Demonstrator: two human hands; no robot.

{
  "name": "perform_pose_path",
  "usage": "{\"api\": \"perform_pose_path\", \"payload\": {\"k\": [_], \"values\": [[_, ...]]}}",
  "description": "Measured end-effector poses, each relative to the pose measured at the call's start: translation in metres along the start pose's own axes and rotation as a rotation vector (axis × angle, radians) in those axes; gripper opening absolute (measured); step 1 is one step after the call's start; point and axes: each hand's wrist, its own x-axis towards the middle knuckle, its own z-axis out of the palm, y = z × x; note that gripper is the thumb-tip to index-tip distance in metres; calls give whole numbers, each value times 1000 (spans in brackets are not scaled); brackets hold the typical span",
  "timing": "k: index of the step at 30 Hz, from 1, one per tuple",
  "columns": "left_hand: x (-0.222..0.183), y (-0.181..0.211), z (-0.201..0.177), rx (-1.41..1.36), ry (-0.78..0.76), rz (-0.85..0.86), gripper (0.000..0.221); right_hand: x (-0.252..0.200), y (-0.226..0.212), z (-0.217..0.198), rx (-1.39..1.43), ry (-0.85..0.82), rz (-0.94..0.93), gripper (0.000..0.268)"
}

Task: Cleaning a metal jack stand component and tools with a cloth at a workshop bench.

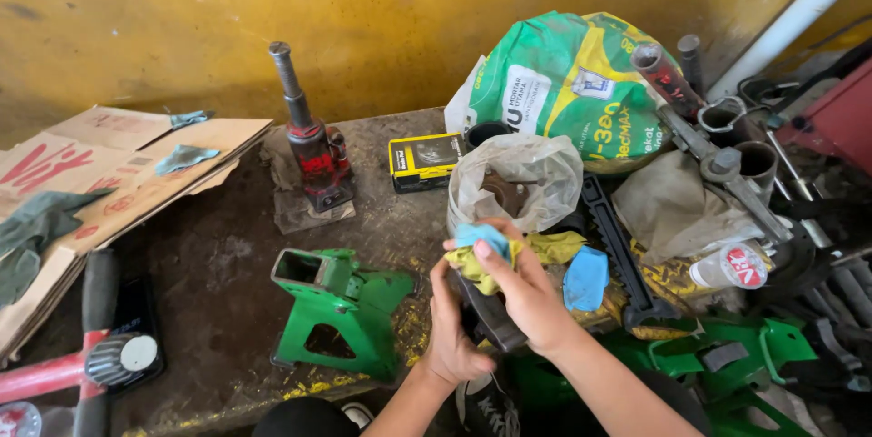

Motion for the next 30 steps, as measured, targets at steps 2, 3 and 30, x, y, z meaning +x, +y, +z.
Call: {"api": "perform_pose_path", "payload": {"k": [2,3,30], "values": [[5,8,2,52,-3,-48,131,2,-1,-10,-85,-47,23,37],[7,11,3,106,0,-94,137,3,-3,-15,-174,-100,46,37],[-11,-19,-17,269,-86,-196,45,-15,7,-18,-519,-288,-259,31]]}}
